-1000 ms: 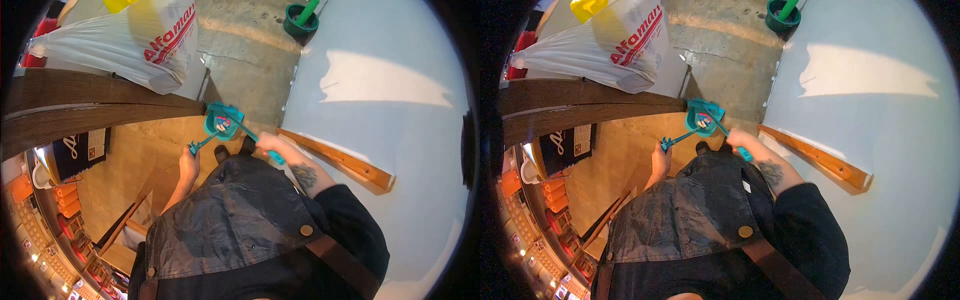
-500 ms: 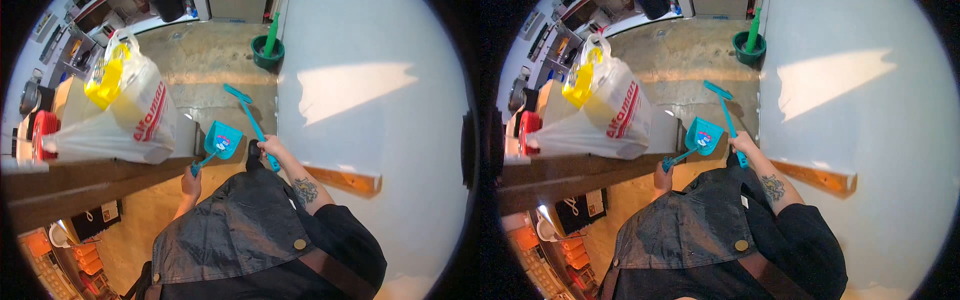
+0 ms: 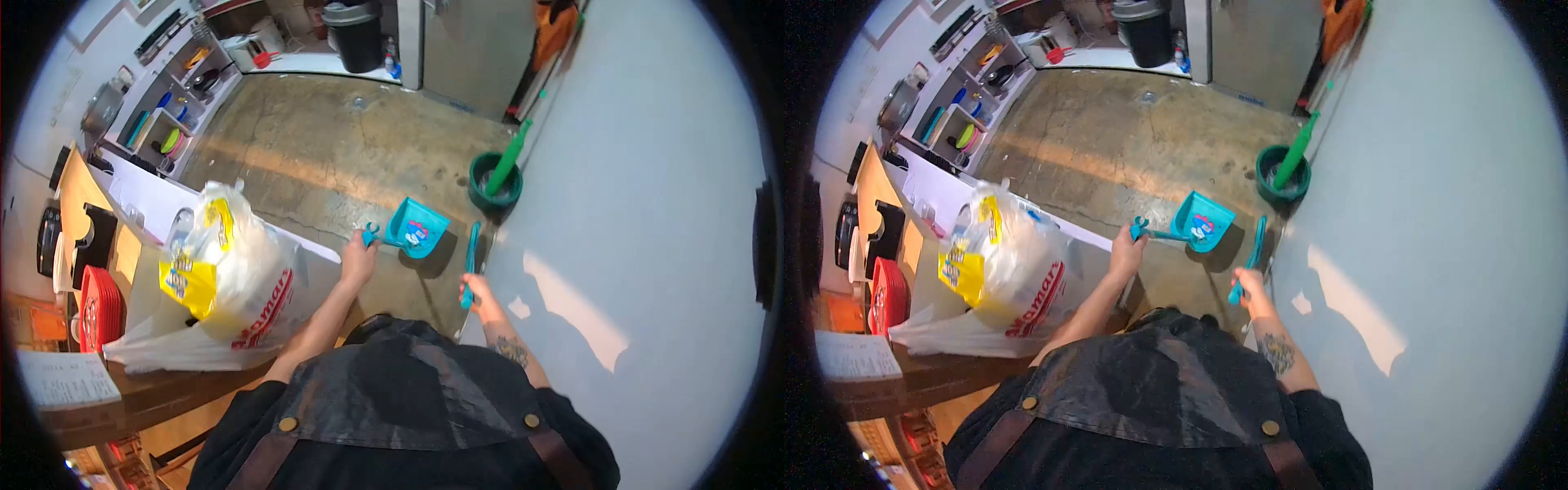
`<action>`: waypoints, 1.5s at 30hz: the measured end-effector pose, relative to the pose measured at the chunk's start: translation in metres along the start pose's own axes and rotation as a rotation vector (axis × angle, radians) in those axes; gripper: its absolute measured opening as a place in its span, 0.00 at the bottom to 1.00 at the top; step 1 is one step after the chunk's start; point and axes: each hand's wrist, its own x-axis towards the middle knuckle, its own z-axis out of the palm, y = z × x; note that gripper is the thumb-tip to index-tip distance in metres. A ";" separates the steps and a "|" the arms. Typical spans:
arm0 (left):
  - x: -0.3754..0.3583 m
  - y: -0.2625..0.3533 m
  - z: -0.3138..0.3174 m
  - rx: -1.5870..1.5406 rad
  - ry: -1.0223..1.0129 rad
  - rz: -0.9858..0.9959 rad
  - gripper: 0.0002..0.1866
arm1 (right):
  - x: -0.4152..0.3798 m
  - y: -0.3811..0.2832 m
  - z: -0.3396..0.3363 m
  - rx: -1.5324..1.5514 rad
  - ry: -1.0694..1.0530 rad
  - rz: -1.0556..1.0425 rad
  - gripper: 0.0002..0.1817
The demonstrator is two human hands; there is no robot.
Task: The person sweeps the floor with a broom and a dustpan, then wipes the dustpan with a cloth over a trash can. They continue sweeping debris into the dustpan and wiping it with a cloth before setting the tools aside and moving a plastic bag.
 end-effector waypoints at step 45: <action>0.604 -0.205 -0.269 0.057 1.115 -0.820 0.11 | 0.470 -0.555 0.675 -1.371 -0.694 -0.135 0.10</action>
